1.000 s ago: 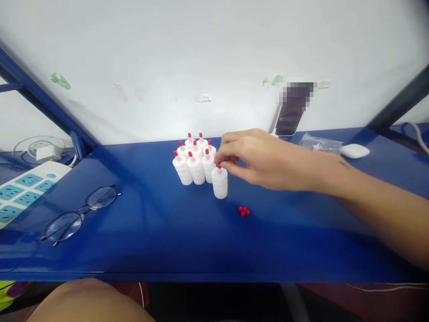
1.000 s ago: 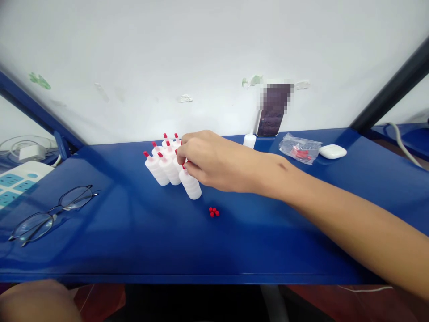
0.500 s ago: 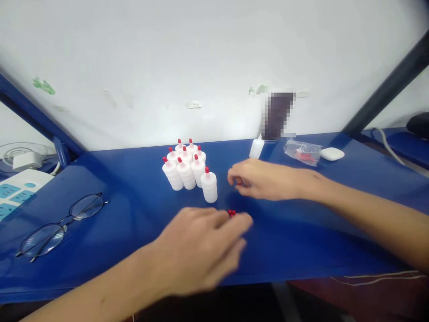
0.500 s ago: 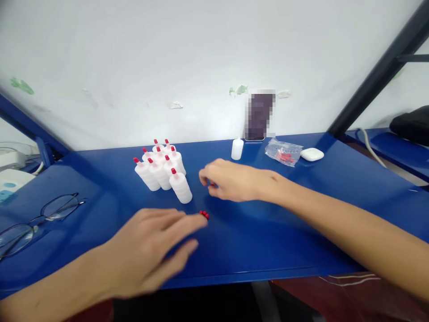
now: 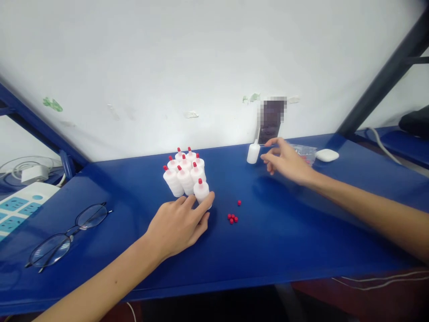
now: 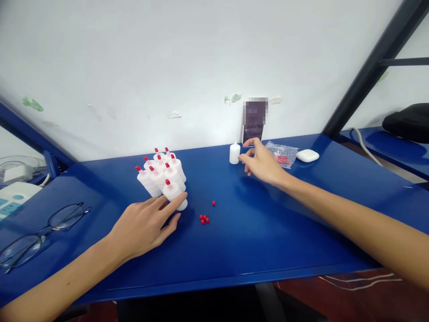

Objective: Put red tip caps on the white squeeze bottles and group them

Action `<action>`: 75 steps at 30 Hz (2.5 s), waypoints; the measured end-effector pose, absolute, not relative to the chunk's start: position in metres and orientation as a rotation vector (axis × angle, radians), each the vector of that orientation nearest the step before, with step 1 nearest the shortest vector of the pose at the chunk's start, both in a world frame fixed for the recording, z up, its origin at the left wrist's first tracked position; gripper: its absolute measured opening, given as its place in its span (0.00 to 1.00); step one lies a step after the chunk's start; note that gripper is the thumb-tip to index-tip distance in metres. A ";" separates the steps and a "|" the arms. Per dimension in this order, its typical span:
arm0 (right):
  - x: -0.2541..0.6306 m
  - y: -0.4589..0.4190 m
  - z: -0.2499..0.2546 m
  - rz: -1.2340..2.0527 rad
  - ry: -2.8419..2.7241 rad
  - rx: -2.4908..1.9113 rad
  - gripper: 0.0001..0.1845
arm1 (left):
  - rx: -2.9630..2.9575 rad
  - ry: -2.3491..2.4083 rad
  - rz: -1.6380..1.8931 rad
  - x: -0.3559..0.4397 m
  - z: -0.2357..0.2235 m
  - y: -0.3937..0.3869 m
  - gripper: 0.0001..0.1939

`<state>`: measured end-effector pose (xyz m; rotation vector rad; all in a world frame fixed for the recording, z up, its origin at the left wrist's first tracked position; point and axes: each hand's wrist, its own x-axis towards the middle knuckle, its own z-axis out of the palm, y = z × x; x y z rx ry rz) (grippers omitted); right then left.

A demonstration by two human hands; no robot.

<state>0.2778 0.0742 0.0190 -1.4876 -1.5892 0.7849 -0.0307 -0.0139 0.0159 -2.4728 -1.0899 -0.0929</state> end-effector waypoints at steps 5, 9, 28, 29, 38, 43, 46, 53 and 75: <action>0.280 0.097 0.012 0.948 -1.500 -1.552 0.28 | -2.416 -1.176 -0.059 -0.055 0.014 -0.019 0.20; 0.272 0.107 0.009 0.930 -1.563 -1.549 0.16 | -2.360 -1.240 -0.061 -0.070 0.013 -0.016 0.21; 0.242 0.044 0.015 0.714 -2.350 -1.179 0.18 | -2.959 -1.779 -0.718 -0.013 0.007 -0.015 0.28; 0.243 0.042 0.013 0.661 -2.400 -1.148 0.18 | -2.943 -1.747 -0.719 -0.009 0.007 -0.012 0.28; 0.224 0.024 0.001 0.109 -2.779 -0.773 0.30 | -2.986 -1.525 -1.013 0.008 -0.005 0.006 0.15; 0.213 0.025 -0.001 0.009 -2.879 -0.609 0.26 | -3.040 -1.420 -1.104 0.003 -0.006 0.003 0.12; 0.210 0.025 -0.002 -0.034 -2.931 -0.547 0.20 | -3.131 -1.414 -1.134 0.002 -0.005 0.003 0.11; 0.213 0.020 -0.003 -0.085 -2.934 -0.652 0.19 | -3.364 -1.469 -1.299 -0.002 -0.002 0.007 0.11; 0.217 0.039 -0.011 0.178 -2.541 -0.689 0.15 | -3.411 -1.505 -1.403 -0.004 0.001 0.003 0.04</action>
